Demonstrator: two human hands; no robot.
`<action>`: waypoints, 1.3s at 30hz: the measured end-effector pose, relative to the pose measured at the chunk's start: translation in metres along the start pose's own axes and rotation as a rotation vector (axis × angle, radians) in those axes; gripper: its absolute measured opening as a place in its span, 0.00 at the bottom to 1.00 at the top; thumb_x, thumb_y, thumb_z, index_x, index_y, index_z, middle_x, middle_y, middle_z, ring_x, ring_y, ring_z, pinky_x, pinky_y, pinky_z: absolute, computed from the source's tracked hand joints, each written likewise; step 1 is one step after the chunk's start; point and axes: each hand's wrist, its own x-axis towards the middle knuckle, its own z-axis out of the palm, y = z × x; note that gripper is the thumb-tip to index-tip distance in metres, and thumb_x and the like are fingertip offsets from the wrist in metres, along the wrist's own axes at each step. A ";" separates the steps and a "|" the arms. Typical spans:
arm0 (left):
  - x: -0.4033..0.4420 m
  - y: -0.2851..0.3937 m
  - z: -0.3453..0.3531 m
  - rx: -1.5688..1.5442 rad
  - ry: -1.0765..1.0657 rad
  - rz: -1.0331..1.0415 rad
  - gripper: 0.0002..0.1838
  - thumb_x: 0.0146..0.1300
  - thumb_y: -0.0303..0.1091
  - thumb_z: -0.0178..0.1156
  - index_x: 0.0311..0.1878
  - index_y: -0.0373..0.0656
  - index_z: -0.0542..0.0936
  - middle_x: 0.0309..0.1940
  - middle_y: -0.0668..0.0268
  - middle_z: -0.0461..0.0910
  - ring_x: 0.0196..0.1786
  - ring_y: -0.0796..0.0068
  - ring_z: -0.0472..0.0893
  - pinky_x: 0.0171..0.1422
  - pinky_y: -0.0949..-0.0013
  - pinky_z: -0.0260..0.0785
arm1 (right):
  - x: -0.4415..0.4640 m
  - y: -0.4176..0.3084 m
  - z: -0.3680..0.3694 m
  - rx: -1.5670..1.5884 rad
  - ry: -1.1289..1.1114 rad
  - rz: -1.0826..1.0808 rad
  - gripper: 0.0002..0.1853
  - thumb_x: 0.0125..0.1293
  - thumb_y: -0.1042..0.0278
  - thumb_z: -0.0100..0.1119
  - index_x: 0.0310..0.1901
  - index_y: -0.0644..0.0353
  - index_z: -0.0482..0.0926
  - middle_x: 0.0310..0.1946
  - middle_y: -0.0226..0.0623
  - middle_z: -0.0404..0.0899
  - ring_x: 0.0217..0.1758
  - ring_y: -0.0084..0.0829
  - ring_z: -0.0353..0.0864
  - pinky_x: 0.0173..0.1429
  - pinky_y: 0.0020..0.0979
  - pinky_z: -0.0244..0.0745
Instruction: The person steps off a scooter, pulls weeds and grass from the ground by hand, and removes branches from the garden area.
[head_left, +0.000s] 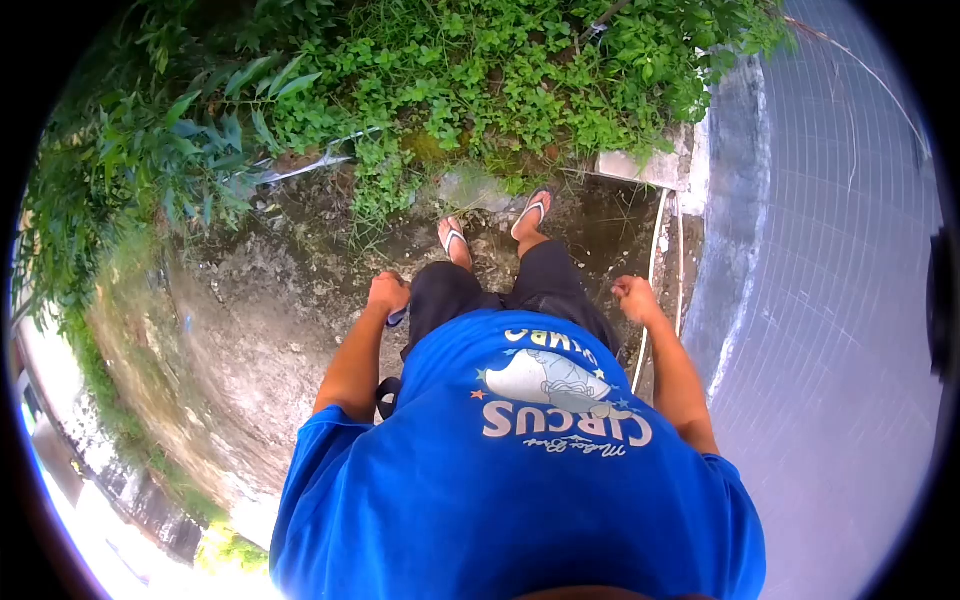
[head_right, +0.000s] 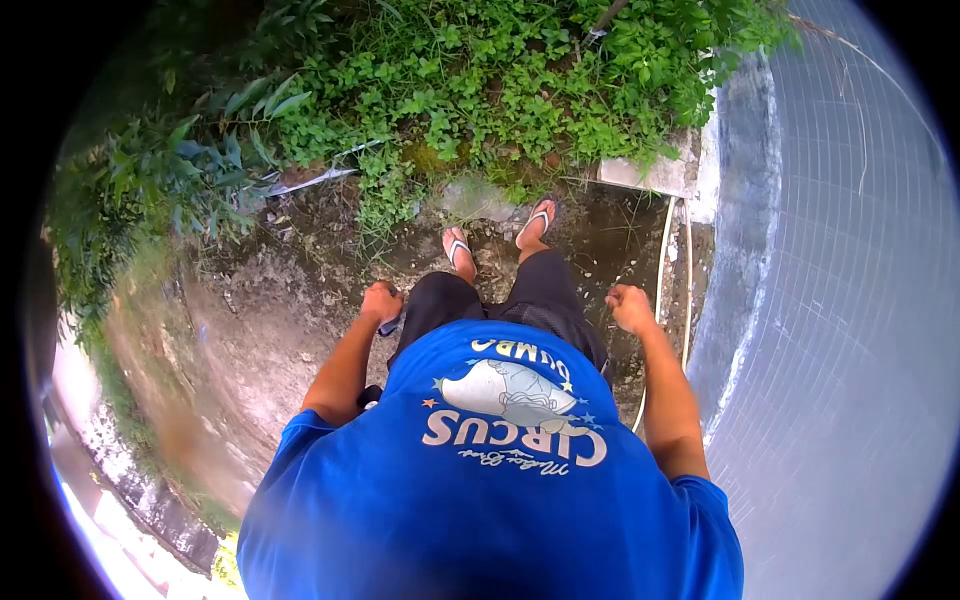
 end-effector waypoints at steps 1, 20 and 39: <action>-0.004 -0.014 -0.004 0.123 -0.066 0.027 0.24 0.66 0.46 0.57 0.53 0.34 0.83 0.55 0.48 0.84 0.59 0.49 0.83 0.69 0.57 0.73 | 0.001 -0.010 0.007 0.012 -0.006 -0.017 0.15 0.66 0.64 0.66 0.49 0.65 0.85 0.38 0.52 0.87 0.45 0.48 0.88 0.52 0.41 0.81; 0.003 0.101 0.079 -0.125 -0.032 0.082 0.13 0.65 0.42 0.63 0.42 0.41 0.82 0.39 0.47 0.86 0.45 0.44 0.85 0.55 0.49 0.77 | 0.272 -0.075 0.046 0.391 0.121 0.030 0.10 0.67 0.68 0.64 0.43 0.65 0.87 0.31 0.39 0.86 0.30 0.30 0.83 0.38 0.34 0.79; 0.043 0.161 0.098 0.036 0.062 0.080 0.10 0.62 0.39 0.63 0.38 0.42 0.81 0.36 0.48 0.84 0.39 0.43 0.85 0.45 0.45 0.77 | 0.418 0.011 -0.147 0.430 0.631 -0.134 0.16 0.69 0.60 0.62 0.54 0.55 0.86 0.45 0.47 0.88 0.49 0.41 0.88 0.56 0.39 0.80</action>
